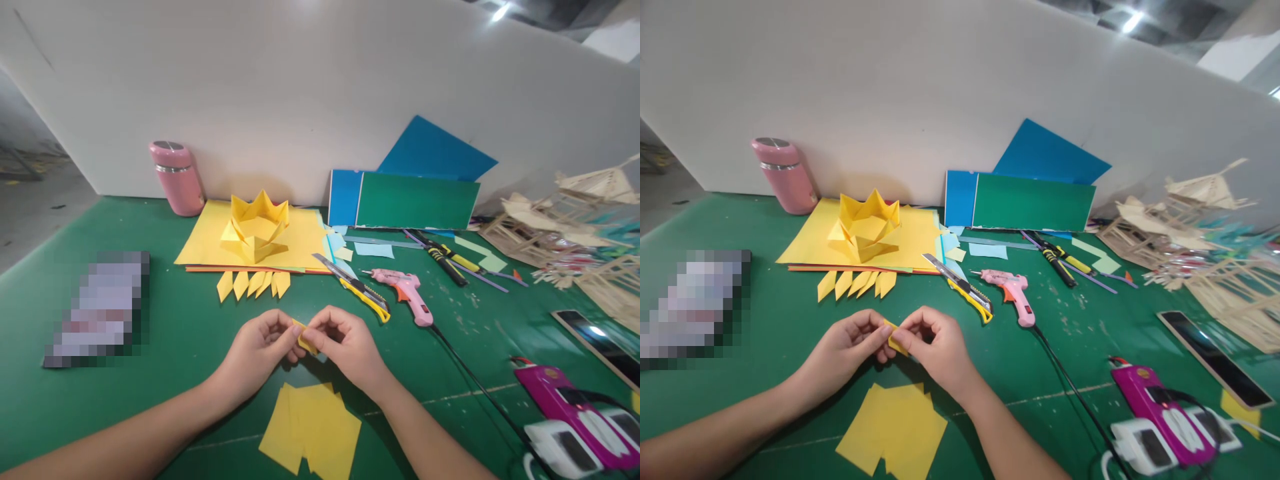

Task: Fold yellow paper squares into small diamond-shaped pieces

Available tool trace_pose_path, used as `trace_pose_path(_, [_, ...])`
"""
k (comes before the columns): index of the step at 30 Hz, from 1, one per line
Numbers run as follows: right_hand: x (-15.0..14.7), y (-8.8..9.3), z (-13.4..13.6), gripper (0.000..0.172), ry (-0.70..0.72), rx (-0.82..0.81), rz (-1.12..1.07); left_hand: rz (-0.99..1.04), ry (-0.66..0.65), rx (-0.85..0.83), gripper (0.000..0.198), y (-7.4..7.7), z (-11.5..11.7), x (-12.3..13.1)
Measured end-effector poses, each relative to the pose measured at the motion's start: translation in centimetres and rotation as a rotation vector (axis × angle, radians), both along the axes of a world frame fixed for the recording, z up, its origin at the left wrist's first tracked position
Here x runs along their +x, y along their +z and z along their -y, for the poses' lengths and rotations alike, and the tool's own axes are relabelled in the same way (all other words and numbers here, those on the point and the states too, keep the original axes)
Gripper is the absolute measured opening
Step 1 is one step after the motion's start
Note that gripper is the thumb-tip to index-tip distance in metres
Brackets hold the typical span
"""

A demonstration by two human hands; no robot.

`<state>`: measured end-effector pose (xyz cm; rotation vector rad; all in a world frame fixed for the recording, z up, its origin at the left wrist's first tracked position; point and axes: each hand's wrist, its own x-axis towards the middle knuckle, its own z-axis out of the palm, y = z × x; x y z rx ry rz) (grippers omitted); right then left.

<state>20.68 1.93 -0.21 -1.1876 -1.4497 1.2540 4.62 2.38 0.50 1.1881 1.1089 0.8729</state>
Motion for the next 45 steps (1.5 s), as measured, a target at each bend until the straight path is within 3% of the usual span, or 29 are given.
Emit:
trace_pose_path(8, [-0.1, 0.2, 0.3, 0.016, -0.038, 0.135, 0.104, -0.011, -0.016, -0.014, 0.028, 0.0, 0.0, 0.1])
trace_pose_path(22, [-0.1, 0.3, 0.8, 0.014, -0.060, 0.604, 0.368, 0.000, -0.011, 0.052, 0.023, -0.4, 0.2, 0.1])
trace_pose_path(29, [0.1, -0.3, 0.5, 0.017, -0.020, 0.938, 0.476, -0.009, -0.012, 0.030, 0.025, -0.2, 0.4, 0.2])
trace_pose_path(35, [0.5, 0.0, 0.4, 0.022, 0.021, 0.962, 0.564, 0.002, -0.067, -0.032, 0.028, 0.1, 0.2, 0.1])
trace_pose_path(45, [0.4, 0.2, 0.6, 0.022, 0.017, 0.933, 0.588, 0.000, -0.101, 0.002, 0.026, 0.5, -0.1, -0.1])
